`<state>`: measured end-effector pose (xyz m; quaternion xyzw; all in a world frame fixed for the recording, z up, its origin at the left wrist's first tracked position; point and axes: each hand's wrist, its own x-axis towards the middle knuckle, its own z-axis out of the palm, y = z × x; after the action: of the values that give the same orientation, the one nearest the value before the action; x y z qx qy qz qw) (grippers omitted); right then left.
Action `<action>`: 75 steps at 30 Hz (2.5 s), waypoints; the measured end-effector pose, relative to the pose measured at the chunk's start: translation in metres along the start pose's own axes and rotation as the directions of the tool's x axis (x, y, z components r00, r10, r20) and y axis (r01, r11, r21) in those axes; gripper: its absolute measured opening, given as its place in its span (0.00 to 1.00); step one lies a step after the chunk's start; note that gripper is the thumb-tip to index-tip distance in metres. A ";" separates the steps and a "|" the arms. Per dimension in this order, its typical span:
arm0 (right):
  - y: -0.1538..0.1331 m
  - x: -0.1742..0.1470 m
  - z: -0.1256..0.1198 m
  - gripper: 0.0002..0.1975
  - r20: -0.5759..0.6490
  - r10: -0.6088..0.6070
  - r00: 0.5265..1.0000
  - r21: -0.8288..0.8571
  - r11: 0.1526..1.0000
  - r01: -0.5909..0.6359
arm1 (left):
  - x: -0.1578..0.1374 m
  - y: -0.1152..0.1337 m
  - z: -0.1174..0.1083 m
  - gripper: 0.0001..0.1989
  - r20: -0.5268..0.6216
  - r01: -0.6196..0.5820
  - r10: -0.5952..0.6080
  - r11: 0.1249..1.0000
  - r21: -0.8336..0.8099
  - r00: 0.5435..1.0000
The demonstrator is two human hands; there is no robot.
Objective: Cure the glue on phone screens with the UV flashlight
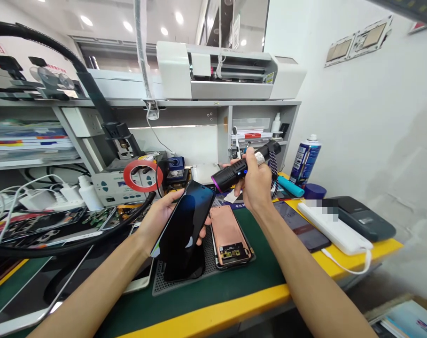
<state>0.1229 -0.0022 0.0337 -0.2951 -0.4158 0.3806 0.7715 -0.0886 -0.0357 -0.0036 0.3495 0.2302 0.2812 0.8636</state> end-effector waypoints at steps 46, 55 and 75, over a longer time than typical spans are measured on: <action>-0.010 -0.007 0.004 0.22 0.058 0.165 0.985 0.063 0.984 -0.169 | 0.001 -0.004 -0.004 0.31 0.037 -0.019 0.018 1.000 0.019 0.999; -0.010 -0.007 0.004 0.24 0.056 0.166 0.984 0.057 0.984 -0.170 | -0.001 -0.005 0.000 0.32 0.012 -0.014 0.014 1.000 0.017 1.000; -0.015 -0.020 0.011 0.18 0.061 -0.051 0.997 0.005 0.999 0.050 | 0.006 -0.003 0.002 0.30 -0.145 -0.006 0.009 1.000 0.024 0.989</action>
<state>0.1117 -0.0250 0.0420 -0.2715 -0.4460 0.3705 0.7682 -0.0819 -0.0347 -0.0062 0.3389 0.2946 0.3064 0.8394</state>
